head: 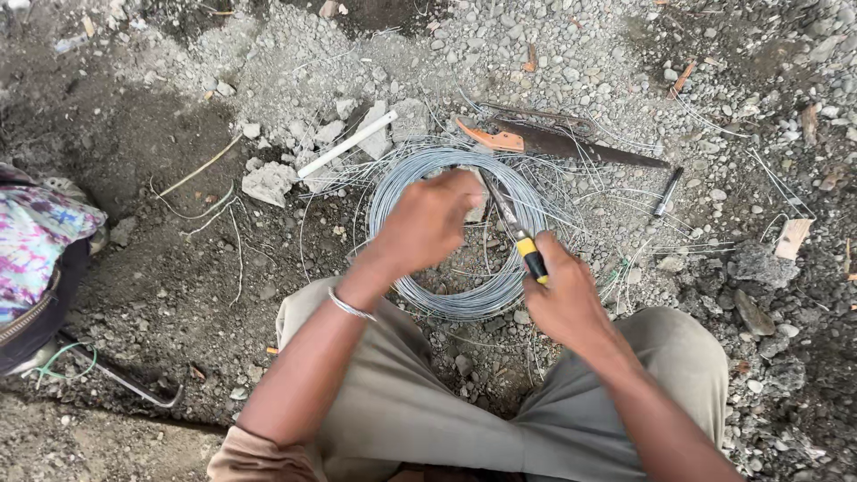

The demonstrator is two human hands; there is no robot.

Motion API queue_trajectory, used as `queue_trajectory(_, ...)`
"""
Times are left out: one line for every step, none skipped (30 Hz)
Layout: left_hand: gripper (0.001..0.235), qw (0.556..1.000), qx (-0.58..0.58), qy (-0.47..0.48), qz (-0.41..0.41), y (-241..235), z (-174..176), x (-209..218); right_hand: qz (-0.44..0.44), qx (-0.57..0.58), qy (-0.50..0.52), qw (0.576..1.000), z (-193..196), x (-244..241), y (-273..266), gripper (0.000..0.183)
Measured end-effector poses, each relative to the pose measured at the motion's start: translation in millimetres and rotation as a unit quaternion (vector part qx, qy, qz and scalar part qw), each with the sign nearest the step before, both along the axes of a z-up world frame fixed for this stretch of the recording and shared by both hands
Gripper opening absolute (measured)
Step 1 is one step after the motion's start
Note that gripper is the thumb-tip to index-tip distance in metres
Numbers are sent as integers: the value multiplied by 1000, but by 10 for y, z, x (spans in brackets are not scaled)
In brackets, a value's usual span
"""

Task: The person cuts multiple segments of thin silver wire from a large coil using pliers while sitting on the ground.

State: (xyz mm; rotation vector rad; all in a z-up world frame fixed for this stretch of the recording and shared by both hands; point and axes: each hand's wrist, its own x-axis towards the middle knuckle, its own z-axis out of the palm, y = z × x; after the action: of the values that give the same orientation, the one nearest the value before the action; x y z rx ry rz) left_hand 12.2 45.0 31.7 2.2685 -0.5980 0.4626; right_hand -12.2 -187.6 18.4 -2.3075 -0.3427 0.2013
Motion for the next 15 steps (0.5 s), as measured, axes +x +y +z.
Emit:
queue_trajectory(8,1000,1,0,0,94,-36,56,-1,31,125,992,7,21,-28,17)
queue_trajectory(5,985,-116,113,-58,180,-71,111,0,32,125,992,8,25,-45,17)
queue_trajectory(9,940,-232,223,-113,234,-112,140,44,150,171,973,13,17,-61,19)
queue_trajectory(9,940,-233,223,-110,273,-146,162,88,265,215,936,16,6,-68,22)
queue_trajectory(10,905,-286,280,-145,311,-168,178,91,264,217,936,23,-3,-73,22)
queue_trajectory(12,862,-337,333,-180,332,-186,175,115,322,255,904,36,-13,-84,23)
queue_trajectory(12,864,-335,331,-179,302,-206,168,136,381,288,868,54,-6,-80,25)
queue_trajectory(12,788,-441,364,-228,229,-236,140,139,382,286,868,75,-1,-82,25)
queue_trajectory(12,695,-539,390,-272,190,-257,117,114,404,310,853,95,-2,-94,29)
queue_trajectory(12,697,-538,389,-272,197,-266,111,89,425,333,837,106,8,-101,32)
queue_trajectory(7,690,-570,387,-221,199,-284,107,87,426,332,837,104,14,-102,32)
queue_trajectory(5,681,-600,384,-170,200,-311,116,62,409,326,850,92,36,-97,32)
queue_trajectory(5,680,-598,386,-173,207,-340,195,35,391,320,863,83,63,-101,32)
queue_trajectory(7,801,-519,292,-60,234,-363,336,32,391,318,863,73,95,-112,32)
queue_trajectory(11,888,-418,185,54,266,-389,469,45,377,303,874,58,110,-132,29)
